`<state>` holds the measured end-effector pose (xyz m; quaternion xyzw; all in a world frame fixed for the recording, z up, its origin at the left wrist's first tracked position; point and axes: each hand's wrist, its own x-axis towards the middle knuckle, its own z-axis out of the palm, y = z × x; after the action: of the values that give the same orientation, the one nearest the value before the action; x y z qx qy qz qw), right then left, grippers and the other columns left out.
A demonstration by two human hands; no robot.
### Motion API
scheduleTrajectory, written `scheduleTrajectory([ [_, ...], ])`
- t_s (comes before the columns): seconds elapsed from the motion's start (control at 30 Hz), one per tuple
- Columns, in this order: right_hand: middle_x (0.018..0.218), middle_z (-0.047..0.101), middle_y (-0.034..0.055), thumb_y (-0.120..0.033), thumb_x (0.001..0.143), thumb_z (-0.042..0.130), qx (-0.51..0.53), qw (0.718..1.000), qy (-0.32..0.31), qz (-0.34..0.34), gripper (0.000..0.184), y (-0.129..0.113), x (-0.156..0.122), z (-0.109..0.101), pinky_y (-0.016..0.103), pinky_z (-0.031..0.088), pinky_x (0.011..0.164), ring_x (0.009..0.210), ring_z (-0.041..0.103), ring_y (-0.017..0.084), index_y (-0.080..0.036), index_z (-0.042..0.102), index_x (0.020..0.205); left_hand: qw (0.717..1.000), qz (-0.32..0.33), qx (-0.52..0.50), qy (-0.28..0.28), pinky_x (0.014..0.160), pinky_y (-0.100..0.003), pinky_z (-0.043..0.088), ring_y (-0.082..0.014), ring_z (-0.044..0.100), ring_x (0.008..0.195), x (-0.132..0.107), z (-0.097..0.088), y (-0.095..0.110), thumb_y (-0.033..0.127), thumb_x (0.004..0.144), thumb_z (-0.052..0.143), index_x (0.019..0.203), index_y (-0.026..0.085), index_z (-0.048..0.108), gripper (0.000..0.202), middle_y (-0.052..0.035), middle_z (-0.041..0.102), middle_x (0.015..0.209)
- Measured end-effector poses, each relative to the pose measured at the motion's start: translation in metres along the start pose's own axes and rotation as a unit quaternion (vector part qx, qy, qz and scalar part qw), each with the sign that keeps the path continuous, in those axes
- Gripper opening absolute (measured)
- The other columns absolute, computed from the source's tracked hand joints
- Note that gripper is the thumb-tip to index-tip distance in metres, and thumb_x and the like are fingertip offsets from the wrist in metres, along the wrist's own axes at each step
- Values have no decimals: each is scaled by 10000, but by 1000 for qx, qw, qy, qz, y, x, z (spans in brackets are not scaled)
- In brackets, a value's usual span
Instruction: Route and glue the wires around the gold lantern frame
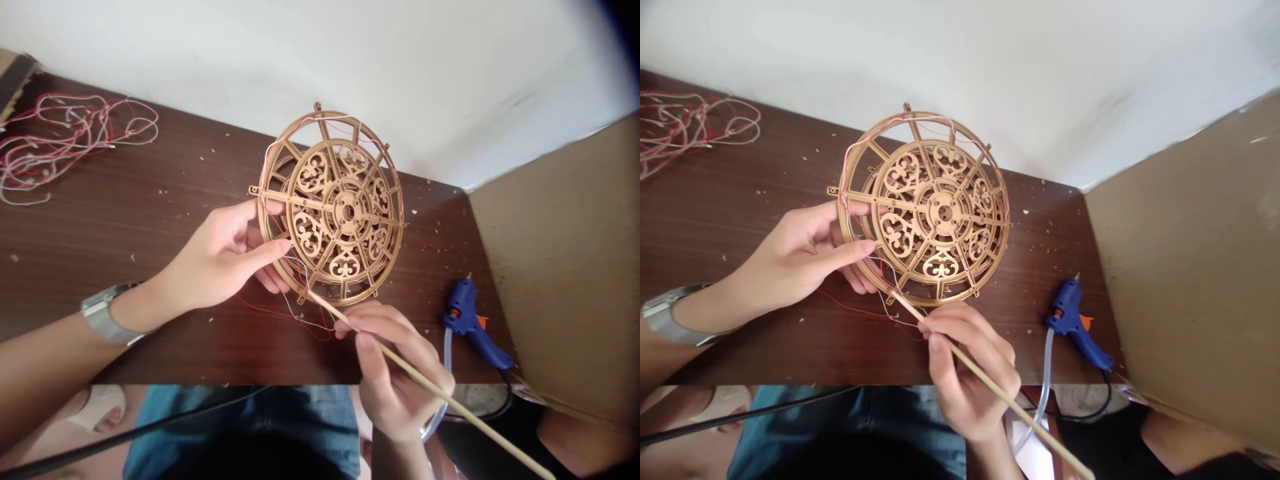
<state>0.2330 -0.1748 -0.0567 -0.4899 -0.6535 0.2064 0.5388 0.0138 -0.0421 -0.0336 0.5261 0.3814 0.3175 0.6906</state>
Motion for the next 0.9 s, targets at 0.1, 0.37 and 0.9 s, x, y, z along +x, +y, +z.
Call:
scheduleTrajectory([
  [0.1,945,708,63,-53,1041,549,43,997,55,17,214,5,-2,-2,314,626,716,816,722,137,-130,717,1149,1000,5,-8,-2,605,-311,722,-287,829,673,1,-1,-4,265,967,800,1566,86,463,710,-45,818,766],
  [0.37,941,714,43,-131,1057,663,5,989,104,-107,99,-14,85,-5,292,589,592,744,709,123,-156,758,1055,999,17,-25,-23,562,-333,713,-296,820,632,5,-3,-14,310,978,791,1553,87,473,694,-76,817,749],
  [0.9,997,750,24,-182,1142,551,-10,989,-33,-143,178,30,124,39,240,633,851,920,757,82,-151,724,1113,996,2,-81,-43,571,-262,687,-225,791,608,2,5,-25,287,982,776,1618,45,447,755,-71,805,729],
])
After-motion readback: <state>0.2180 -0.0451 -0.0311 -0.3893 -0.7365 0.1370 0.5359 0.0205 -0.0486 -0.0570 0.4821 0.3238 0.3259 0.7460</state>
